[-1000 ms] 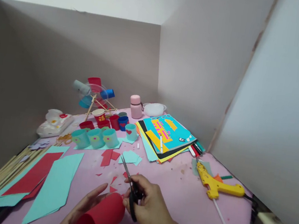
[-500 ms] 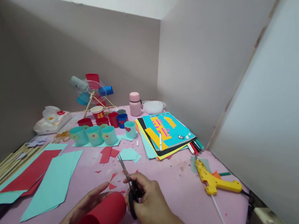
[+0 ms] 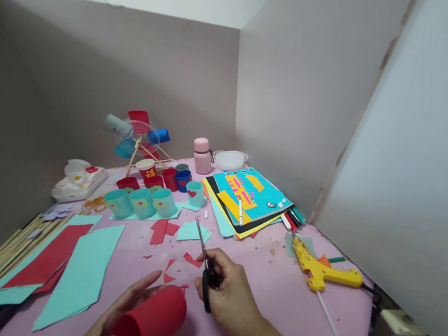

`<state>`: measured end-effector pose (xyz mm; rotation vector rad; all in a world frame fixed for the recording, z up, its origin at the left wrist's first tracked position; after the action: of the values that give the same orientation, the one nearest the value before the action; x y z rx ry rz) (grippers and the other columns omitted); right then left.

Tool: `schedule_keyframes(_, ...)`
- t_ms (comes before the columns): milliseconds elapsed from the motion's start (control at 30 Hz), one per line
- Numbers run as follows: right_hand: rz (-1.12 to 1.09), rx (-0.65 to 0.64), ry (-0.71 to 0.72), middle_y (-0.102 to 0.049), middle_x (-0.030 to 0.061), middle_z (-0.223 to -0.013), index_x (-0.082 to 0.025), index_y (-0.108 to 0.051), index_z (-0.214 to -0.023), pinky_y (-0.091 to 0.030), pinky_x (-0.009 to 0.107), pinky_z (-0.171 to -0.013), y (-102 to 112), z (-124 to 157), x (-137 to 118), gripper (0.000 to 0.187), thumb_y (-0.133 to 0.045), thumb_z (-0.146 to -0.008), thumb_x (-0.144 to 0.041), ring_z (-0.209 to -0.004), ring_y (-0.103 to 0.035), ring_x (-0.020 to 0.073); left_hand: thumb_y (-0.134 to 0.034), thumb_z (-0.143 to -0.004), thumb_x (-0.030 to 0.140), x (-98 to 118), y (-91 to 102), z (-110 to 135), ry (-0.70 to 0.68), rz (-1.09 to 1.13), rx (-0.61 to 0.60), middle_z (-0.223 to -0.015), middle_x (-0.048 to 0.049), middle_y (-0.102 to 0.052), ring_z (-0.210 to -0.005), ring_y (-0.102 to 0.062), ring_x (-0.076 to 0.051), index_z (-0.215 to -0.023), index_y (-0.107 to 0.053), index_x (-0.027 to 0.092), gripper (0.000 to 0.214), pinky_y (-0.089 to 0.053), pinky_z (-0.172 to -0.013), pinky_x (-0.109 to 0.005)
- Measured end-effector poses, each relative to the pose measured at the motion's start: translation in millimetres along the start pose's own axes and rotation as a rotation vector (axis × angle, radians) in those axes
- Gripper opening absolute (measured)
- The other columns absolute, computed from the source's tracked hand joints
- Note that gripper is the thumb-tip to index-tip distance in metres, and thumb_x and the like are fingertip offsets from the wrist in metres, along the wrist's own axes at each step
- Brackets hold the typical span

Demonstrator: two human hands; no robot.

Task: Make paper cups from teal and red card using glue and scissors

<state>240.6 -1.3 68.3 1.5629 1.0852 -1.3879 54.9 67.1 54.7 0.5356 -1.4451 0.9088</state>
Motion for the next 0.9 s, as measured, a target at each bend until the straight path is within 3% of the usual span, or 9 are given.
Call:
schedule_keyframes(133, -0.038, -0.058, -0.019, -0.059, -0.0039, -0.073, -0.019, -0.057, -0.104, -0.034, 0.02, -0.05, -6, 0, 3, 0.035, -0.062, -0.07, -0.011, -0.054, -0.045, 0.0083, -0.077, -0.045, 0.064, -4, 9.5, -8, 0.053, 0.105, 0.008, -0.12, -0.0121, -0.066, -0.111, -0.057, -0.038, -0.118, -0.064, 0.03, 0.082, -0.047, -0.09, -0.044)
schedule_keyframes(233, -0.183, -0.131, -0.094, -0.06, -0.0019, -0.079, -0.019, -0.057, -0.101, -0.038, 0.021, -0.055, -18, 4, 6, 0.038, -0.073, -0.067, -0.02, -0.061, -0.051, 0.0101, -0.08, -0.046, 0.059, -5, 11.1, -9, 0.069, 0.202, 0.055, -0.123, -0.0125, -0.064, -0.101, -0.063, -0.035, -0.122, -0.06, 0.028, 0.085, -0.051, -0.08, -0.039)
schedule_keyframes(367, -0.318, -0.125, -0.116, -0.056, -0.0007, -0.09, -0.022, -0.055, -0.1, -0.039, 0.021, -0.053, -27, 9, 7, 0.057, -0.086, -0.053, -0.03, -0.061, -0.049, 0.0095, -0.076, -0.059, 0.054, -7, -0.2, -3, 0.141, 0.332, 0.073, -0.134, -0.0113, -0.056, -0.111, -0.059, -0.033, -0.132, -0.047, 0.029, 0.083, -0.048, -0.087, -0.037)
schedule_keyframes(467, -0.291, -0.127, -0.11, -0.051, 0.0033, -0.107, -0.026, -0.048, -0.112, -0.04, 0.02, -0.05, -31, 11, 8, 0.081, -0.09, -0.043, -0.032, -0.066, -0.05, 0.0112, -0.08, -0.058, 0.048, -8, -8.4, -2, 0.136, 0.394, 0.062, -0.138, -0.011, -0.052, -0.112, -0.059, -0.031, -0.134, -0.041, 0.03, 0.087, -0.046, -0.091, -0.035)
schedule_keyframes(533, -0.237, -0.138, -0.125, -0.051, 0.0041, -0.11, -0.028, -0.044, -0.118, -0.038, 0.02, -0.046, -33, 13, 11, 0.09, -0.09, -0.042, -0.032, -0.061, -0.049, 0.0095, -0.083, -0.056, 0.043, -11, -12.0, -3, 0.137, 0.417, 0.043, -0.141, -0.0097, -0.049, -0.116, -0.056, -0.031, -0.134, -0.039, 0.033, 0.09, -0.044, -0.094, -0.036)
schedule_keyframes(633, -0.17, -0.15, -0.131, -0.055, 0.0035, -0.105, -0.027, -0.043, -0.122, -0.034, 0.019, -0.042, -34, 14, 13, 0.086, -0.087, -0.048, -0.031, -0.052, -0.047, 0.0066, -0.085, -0.052, 0.043, -20, -14.7, -5, 0.184, 0.432, 0.001, -0.14, -0.0091, -0.048, -0.121, -0.052, -0.034, -0.132, -0.04, 0.037, 0.092, -0.041, -0.096, -0.038)
schedule_keyframes(733, -0.158, -0.159, -0.117, -0.058, 0.0043, -0.105, -0.024, -0.045, -0.122, -0.04, 0.02, -0.048, -30, 13, 10, 0.08, -0.084, -0.052, -0.027, -0.064, -0.054, 0.0119, -0.085, -0.046, 0.05, -19, -10.0, -9, 0.078, 0.377, -0.001, -0.133, -0.0098, -0.054, -0.121, -0.051, -0.035, -0.127, -0.049, 0.036, 0.09, -0.043, -0.095, -0.039)
schedule_keyframes(833, -0.179, -0.271, -0.129, -0.06, 0.0038, -0.104, -0.024, -0.049, -0.12, -0.046, 0.023, -0.059, -30, 15, 1, 0.077, -0.084, -0.052, -0.021, -0.077, -0.057, 0.0172, -0.086, -0.04, 0.053, -8, -3.7, -8, -0.113, 0.273, 0.021, -0.126, -0.0079, -0.058, -0.124, -0.047, -0.035, -0.12, -0.057, 0.037, 0.087, -0.043, -0.094, -0.038)
schedule_keyframes(900, -0.216, -0.346, -0.136, -0.062, 0.001, -0.096, -0.024, -0.054, -0.116, -0.047, 0.027, -0.068, -33, 17, -5, 0.071, -0.082, -0.052, -0.017, -0.081, -0.059, 0.0187, -0.085, -0.042, 0.053, -2, -4.9, -4, -0.139, 0.201, -0.008, -0.129, -0.0085, -0.056, -0.126, -0.044, -0.035, -0.123, -0.055, 0.037, 0.088, -0.043, -0.095, -0.039)
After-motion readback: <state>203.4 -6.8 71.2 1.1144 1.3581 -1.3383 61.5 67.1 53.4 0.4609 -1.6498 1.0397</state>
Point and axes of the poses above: each hand's wrist, its own z-axis away from the middle knuckle, its own y-axis out of the back of the hand, x = y × z, the point moved 5 cm from there along -z, towards the middle knuckle
